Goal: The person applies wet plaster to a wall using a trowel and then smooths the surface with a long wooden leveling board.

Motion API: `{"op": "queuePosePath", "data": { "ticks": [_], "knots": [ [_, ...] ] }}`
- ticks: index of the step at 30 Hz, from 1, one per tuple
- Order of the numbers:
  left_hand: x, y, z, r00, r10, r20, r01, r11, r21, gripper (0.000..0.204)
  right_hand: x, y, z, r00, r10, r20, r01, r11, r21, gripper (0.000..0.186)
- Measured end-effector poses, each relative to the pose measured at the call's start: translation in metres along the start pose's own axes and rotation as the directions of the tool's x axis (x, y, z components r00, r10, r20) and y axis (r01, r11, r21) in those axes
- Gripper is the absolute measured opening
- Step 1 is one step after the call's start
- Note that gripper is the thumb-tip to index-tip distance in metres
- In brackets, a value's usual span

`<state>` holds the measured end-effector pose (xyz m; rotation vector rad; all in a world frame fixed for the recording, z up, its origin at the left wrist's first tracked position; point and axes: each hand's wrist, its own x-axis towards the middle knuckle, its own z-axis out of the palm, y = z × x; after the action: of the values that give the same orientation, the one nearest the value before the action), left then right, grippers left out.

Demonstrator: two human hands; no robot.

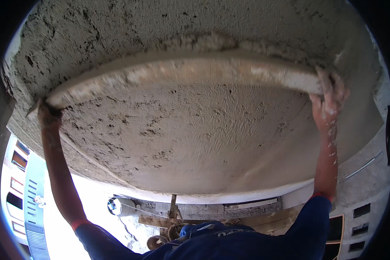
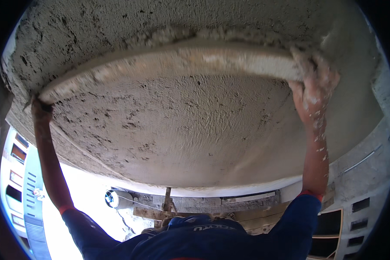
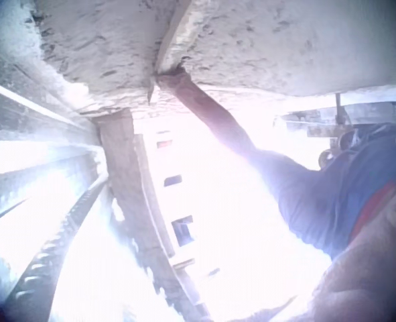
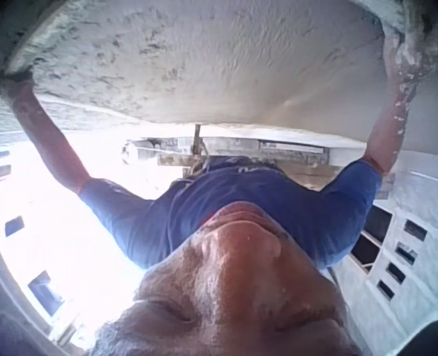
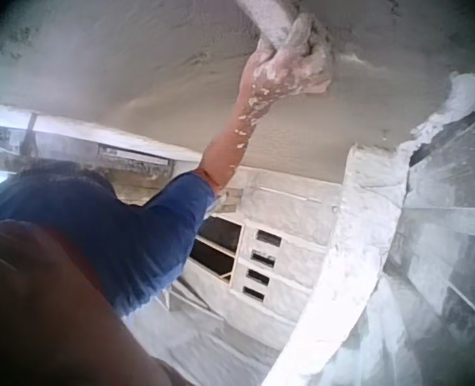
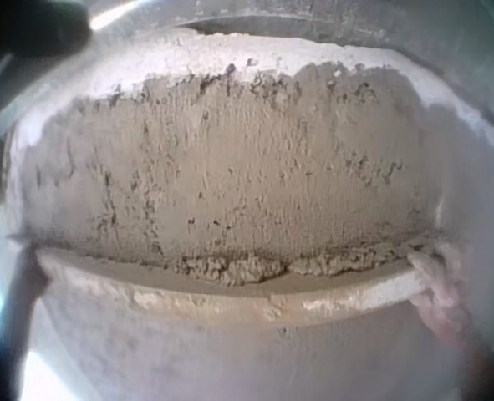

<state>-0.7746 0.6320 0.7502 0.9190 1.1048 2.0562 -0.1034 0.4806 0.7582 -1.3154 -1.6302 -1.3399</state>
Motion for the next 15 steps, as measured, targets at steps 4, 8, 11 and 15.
{"op": "queuePosePath", "data": {
  "ticks": [4, 8, 11, 15],
  "knots": [
    [-0.036, -0.082, -0.02, 0.996, -0.078, 0.039, 0.081, 0.993, -0.087, 0.04, -0.074, -0.01, 0.011, 0.997, -0.07, 0.045, 0.067, 0.996, 0.062, 0.062],
    [-0.085, -0.152, -0.03, 0.985, -0.163, -0.055, 0.157, 0.982, -0.101, 0.045, -0.159, -0.028, 0.026, 0.989, -0.048, 0.143, 0.031, 0.993, 0.114, 0.05],
    [-0.103, -0.212, -0.086, 0.995, -0.022, 0.1, 0.032, 0.994, -0.103, 0.052, -0.206, -0.053, 0.049, 0.991, -0.052, 0.122, 0.034, 0.988, 0.149, 0.043],
    [-0.14, -0.276, -0.095, 0.983, -0.186, 0.002, 0.185, 0.975, -0.123, 0.055, -0.285, -0.066, 0.068, 0.968, -0.04, 0.248, -0.01, 0.98, 0.197, 0.039]
  ]
}}
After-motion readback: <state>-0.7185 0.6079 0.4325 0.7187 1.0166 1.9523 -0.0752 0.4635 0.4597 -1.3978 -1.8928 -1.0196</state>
